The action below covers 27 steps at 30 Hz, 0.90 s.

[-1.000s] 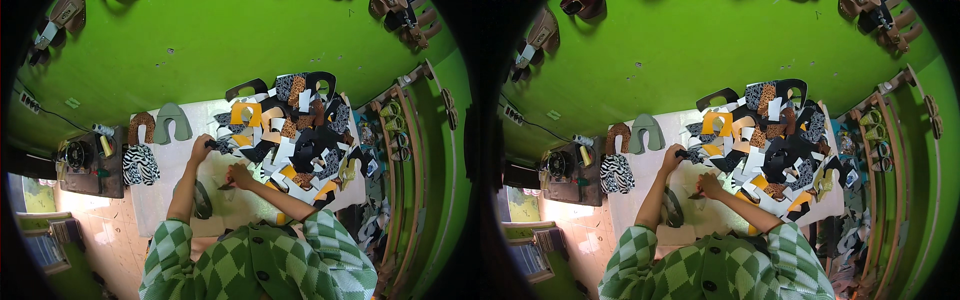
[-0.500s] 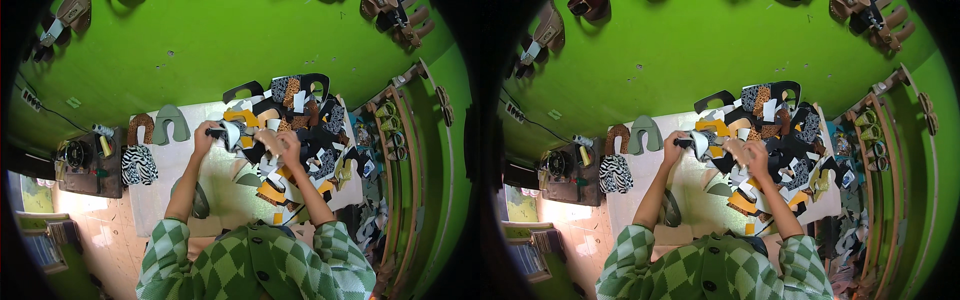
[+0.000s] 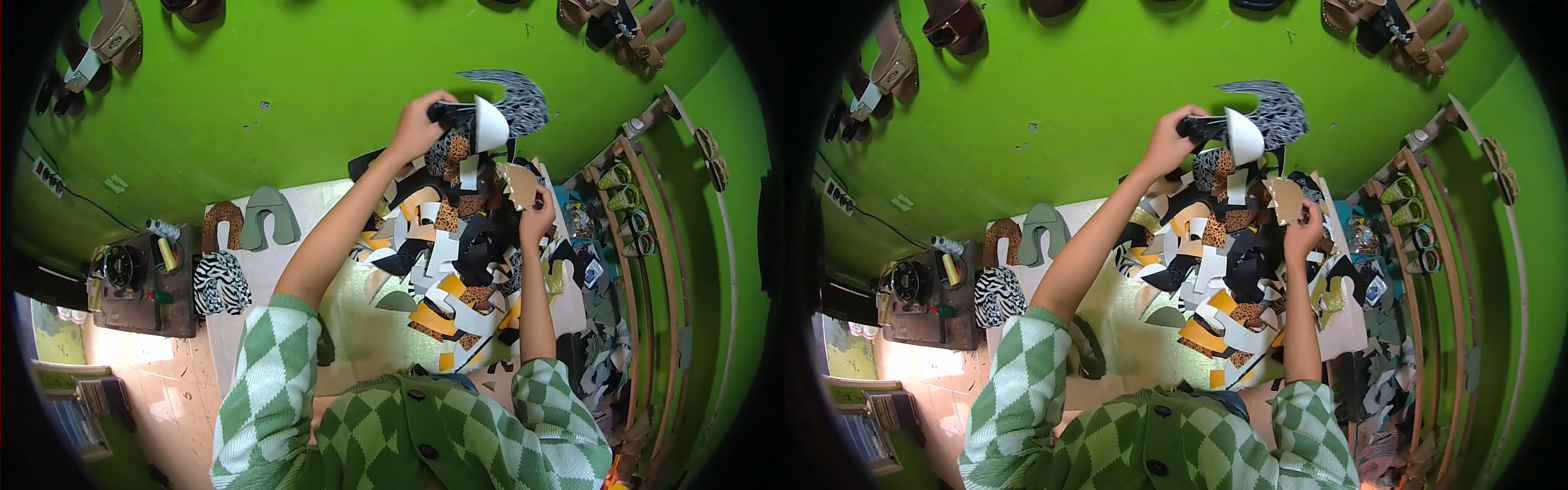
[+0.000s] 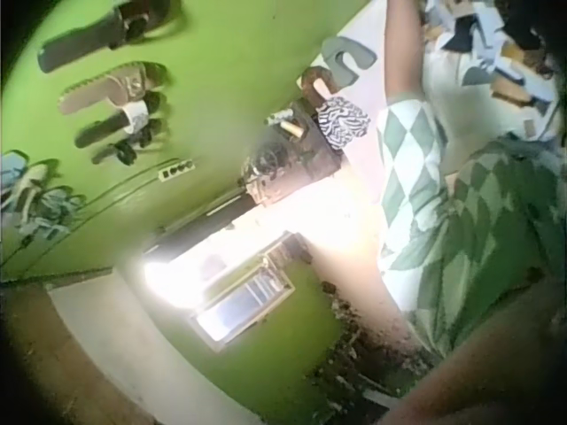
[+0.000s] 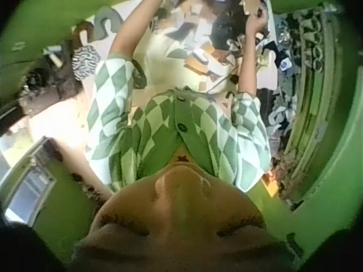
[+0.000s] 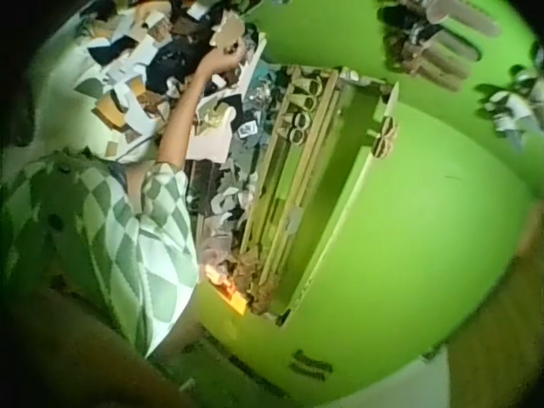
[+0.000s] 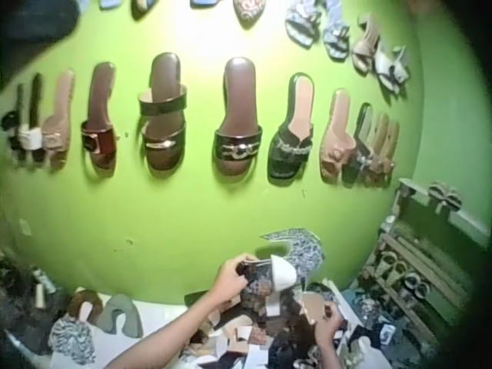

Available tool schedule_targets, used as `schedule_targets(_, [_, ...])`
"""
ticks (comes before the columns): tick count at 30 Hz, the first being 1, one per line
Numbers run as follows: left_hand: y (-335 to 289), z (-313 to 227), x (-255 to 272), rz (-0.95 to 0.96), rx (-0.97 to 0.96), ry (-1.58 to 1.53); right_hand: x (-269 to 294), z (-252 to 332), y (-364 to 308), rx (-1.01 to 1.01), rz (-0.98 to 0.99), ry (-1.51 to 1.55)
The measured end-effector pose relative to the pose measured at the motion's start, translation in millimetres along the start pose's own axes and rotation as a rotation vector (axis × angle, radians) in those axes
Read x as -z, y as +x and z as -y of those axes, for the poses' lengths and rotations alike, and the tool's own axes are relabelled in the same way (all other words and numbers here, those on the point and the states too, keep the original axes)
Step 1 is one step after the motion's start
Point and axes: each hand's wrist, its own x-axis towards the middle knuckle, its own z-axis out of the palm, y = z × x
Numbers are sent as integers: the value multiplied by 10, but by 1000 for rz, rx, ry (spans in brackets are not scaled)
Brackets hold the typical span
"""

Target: The person sorts through a pile of leather shoe components on a table by hand, picking up individual pieces, turning them over, and placing them into organized stacks according to their shape and color.

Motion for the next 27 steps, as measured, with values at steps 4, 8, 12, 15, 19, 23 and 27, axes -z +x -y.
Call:
schedule_targets(4, [150, 231, -196, 137, 233, 22, 195, -253, 50, -23, 73, -40])
schedule_targets(8, [-338, 841, -181, 310, 336, 168, 374, -470, -47, -132, 397, -104])
schedule_targets(12, [-1070, 1237, 127, 198, 387, 131, 350, -84, -284, -48, 447, -237])
schedule_targets(15, [-1653, 1542, 438, 28, 499, 189, 127, 201, -409, 253, 311, -334])
schedule_targets(19, [-2324, 1788, 689, 97, 531, 474, -282, 332, -776, 540, 761, -213])
schedule_targets(23, [-2715, 1684, 615, 198, 525, 499, -536, 174, -1303, 618, 1207, -618])
schedule_targets(27, [-2912, 1474, 382, 378, 347, 751, -385, -697, -1054, 771, 948, -875])
